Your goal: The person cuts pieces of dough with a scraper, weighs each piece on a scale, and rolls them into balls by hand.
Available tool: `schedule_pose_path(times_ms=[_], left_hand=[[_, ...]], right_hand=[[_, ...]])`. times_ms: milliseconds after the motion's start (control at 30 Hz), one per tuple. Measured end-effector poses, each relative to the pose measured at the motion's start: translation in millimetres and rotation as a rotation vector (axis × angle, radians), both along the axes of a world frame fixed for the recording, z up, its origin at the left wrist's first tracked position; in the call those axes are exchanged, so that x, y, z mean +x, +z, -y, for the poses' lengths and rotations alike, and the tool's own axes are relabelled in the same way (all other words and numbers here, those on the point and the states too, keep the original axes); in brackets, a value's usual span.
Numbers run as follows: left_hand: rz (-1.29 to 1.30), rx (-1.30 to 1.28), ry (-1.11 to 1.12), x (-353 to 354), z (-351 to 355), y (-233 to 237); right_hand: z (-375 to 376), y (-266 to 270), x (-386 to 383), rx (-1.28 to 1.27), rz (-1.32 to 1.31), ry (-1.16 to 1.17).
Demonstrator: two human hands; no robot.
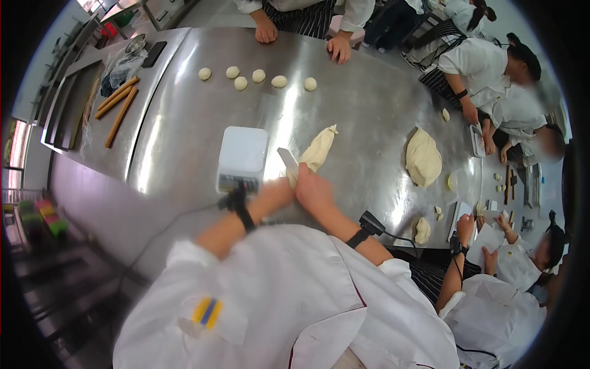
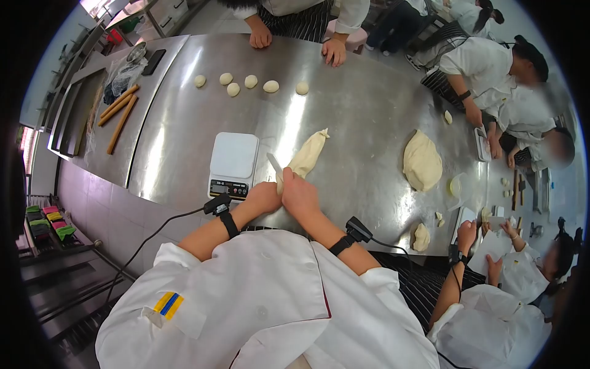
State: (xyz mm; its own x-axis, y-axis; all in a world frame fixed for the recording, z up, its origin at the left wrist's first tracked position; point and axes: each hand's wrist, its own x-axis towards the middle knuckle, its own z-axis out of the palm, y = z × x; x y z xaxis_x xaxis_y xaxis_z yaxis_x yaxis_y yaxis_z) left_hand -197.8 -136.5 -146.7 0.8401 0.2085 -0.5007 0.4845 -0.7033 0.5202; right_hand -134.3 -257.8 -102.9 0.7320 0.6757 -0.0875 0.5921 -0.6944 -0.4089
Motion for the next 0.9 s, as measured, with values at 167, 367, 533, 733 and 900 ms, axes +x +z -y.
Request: schedule_pose_path(times_ms=[167,367,533,733,900], left_hand=[[0.058,0.089,-0.079,-6.4,-3.1,-11.4],[-0.157,0.123,-0.328,0.2,-9.1,-5.5],[-0.118,0.031,-0.444,-22.0,-5.7,54.8],[0.088,0.201,-0.145,-30.8,-64.7,53.7],[0.405,0.531,-0.108,-25.7,-127.2,69.5]], right_hand=[[-2.8,4.4,1.0,0.015,-0.019,-0.045],[-9.9,6.4,-7.3,-0.003,0.016,-0.048],[-17.7,-18.5,-2.1,0.052,0.009,-0.131],[16.2,-32.2,-15.0,0.169,-0.121,-0.334],[70.8,-19.0,-66.5,0.083,-0.17,-0.323]])
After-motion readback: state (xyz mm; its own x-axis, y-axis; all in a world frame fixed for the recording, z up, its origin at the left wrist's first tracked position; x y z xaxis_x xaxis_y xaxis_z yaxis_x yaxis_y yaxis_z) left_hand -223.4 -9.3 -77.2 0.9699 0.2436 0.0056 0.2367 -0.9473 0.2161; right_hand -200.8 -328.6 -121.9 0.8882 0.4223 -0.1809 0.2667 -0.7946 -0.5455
